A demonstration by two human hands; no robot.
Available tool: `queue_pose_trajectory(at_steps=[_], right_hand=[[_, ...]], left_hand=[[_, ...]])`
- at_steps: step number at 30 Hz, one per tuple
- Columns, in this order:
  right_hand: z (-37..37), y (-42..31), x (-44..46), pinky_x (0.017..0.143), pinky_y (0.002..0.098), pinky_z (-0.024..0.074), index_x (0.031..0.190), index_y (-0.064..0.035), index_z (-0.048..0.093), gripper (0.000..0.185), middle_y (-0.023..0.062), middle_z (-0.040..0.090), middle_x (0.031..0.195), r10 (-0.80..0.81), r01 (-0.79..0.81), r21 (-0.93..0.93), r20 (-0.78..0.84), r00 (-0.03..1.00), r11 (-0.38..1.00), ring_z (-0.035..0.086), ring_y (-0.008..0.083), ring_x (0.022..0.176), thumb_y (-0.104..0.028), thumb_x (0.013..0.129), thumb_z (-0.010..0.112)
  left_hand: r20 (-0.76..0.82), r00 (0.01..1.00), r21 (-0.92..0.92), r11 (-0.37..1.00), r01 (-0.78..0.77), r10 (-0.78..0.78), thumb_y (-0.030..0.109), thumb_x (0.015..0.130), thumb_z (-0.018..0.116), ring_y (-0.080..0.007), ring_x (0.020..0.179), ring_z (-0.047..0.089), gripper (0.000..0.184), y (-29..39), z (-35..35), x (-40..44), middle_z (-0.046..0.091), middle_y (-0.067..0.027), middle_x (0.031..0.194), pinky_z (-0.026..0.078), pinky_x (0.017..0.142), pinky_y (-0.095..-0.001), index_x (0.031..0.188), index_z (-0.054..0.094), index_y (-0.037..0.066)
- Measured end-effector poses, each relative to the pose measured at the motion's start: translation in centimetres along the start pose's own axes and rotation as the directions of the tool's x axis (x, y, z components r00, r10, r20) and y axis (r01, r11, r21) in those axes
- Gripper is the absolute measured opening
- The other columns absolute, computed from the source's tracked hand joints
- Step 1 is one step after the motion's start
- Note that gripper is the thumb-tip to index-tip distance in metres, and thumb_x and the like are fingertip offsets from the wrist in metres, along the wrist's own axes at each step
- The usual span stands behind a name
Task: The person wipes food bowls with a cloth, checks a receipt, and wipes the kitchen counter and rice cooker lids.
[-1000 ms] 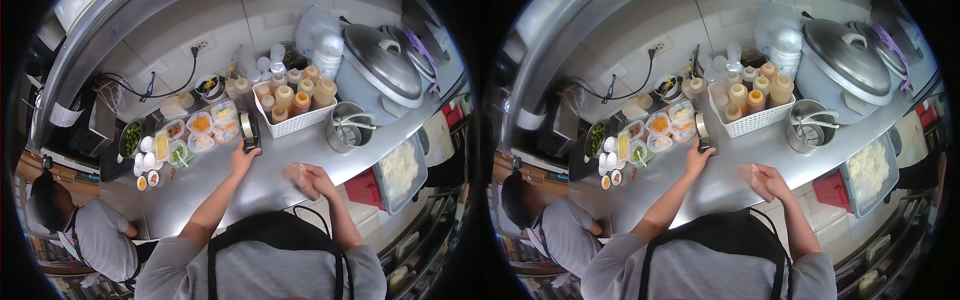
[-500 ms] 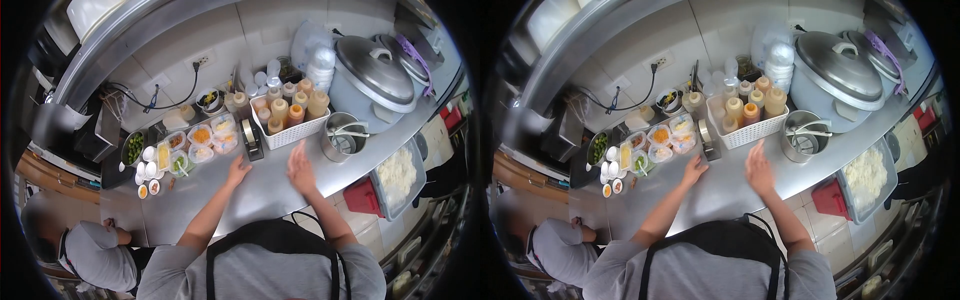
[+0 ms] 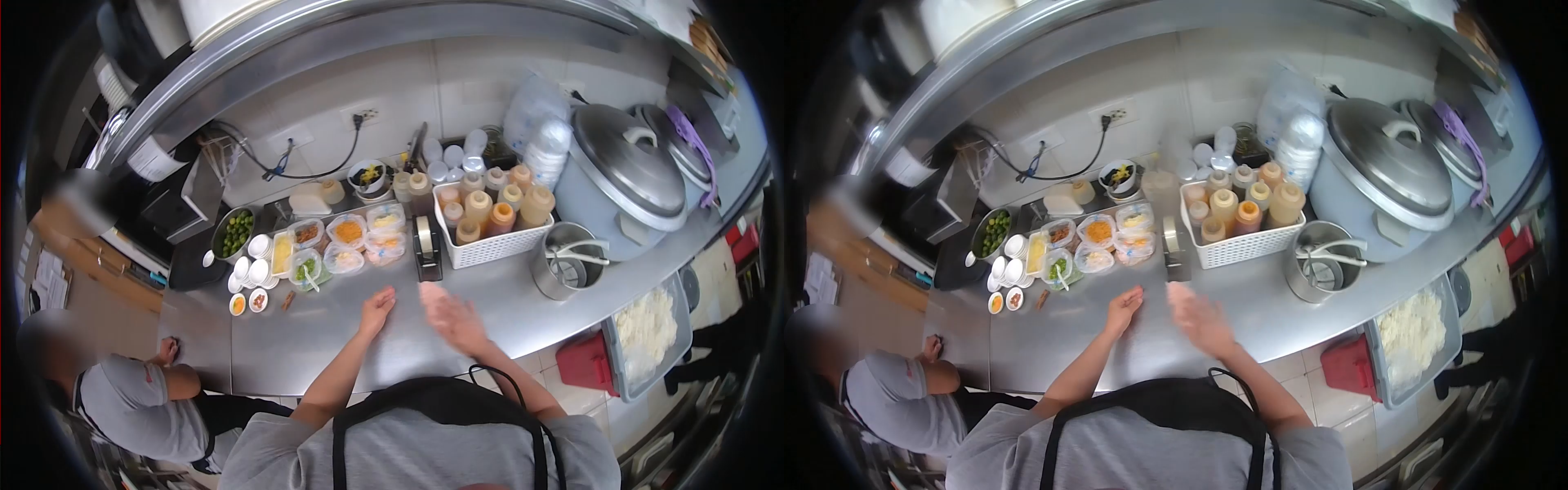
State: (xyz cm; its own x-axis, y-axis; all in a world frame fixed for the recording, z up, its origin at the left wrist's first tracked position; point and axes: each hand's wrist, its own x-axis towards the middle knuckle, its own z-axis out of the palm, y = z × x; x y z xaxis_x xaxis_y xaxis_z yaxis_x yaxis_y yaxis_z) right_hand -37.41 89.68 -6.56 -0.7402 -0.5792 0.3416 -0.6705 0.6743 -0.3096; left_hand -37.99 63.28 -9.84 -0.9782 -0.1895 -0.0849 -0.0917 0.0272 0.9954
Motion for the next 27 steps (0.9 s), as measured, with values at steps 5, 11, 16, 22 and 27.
queue_pose_trajectory(at_steps=[5,11,16,22,27], right_hand=[[-3.8,7.0,-1.0,0.101,0.0544,0.0219,0.131,-0.0133,0.040,0.050,0.0123,0.039,0.135,0.350,-0.350,0.013,-0.087,0.933,0.937,0.030,0.0381,0.126,-0.038,0.088,0.042],[-3.4,8.3,-1.6,0.102,0.0562,0.0171,0.130,-0.0114,0.041,0.051,0.0127,0.033,0.138,0.405,-0.416,-0.161,-0.098,0.909,0.895,0.027,0.0405,0.126,-0.033,0.085,0.048],[-5.8,5.4,-0.4,0.098,0.0443,0.0294,0.119,-0.0044,0.052,0.038,0.0159,0.046,0.125,0.282,-0.269,0.097,-0.165,0.945,0.958,0.040,0.0356,0.117,-0.017,0.083,0.054],[-10.8,1.7,4.4,0.080,0.0315,0.0460,0.099,0.0052,0.061,0.023,0.0196,0.064,0.095,0.335,-0.216,0.489,-0.168,0.927,0.845,0.062,0.0259,0.091,-0.012,0.083,0.057],[-17.9,0.7,13.6,0.072,0.0304,0.0467,0.095,0.0010,0.063,0.020,0.0155,0.064,0.089,0.216,-0.124,0.427,-0.176,0.960,0.896,0.063,0.0253,0.077,-0.014,0.081,0.059]], left_hand=[[0.000,0.998,0.235,0.970,-0.056,0.058,0.013,0.085,0.057,-0.0152,0.103,0.055,0.033,0.1,-1.1,-2.2,0.059,-0.0089,0.113,0.042,0.091,-0.0275,0.116,0.055,0.002],[-0.003,1.000,0.175,0.984,0.014,-0.014,0.014,0.085,0.058,-0.0148,0.101,0.056,0.031,1.4,-4.1,-4.8,0.060,-0.0088,0.113,0.042,0.090,-0.0269,0.113,0.057,0.002],[0.015,1.000,-0.021,1.000,-0.011,0.011,0.013,0.086,0.056,-0.0154,0.100,0.056,0.029,0.9,-7.2,-7.5,0.060,-0.0096,0.111,0.043,0.088,-0.0265,0.112,0.057,-0.001],[0.028,0.983,-0.315,0.932,0.181,-0.182,0.013,0.087,0.056,-0.0149,0.090,0.059,0.024,0.1,-9.3,-9.1,0.061,-0.0088,0.098,0.048,0.080,-0.0261,0.106,0.058,-0.002],[-0.022,0.975,-0.286,0.936,0.206,-0.222,0.014,0.086,0.057,-0.0148,0.086,0.060,0.023,0.8,-9.3,-12.1,0.061,-0.0085,0.094,0.048,0.079,-0.0252,0.101,0.059,-0.003]])
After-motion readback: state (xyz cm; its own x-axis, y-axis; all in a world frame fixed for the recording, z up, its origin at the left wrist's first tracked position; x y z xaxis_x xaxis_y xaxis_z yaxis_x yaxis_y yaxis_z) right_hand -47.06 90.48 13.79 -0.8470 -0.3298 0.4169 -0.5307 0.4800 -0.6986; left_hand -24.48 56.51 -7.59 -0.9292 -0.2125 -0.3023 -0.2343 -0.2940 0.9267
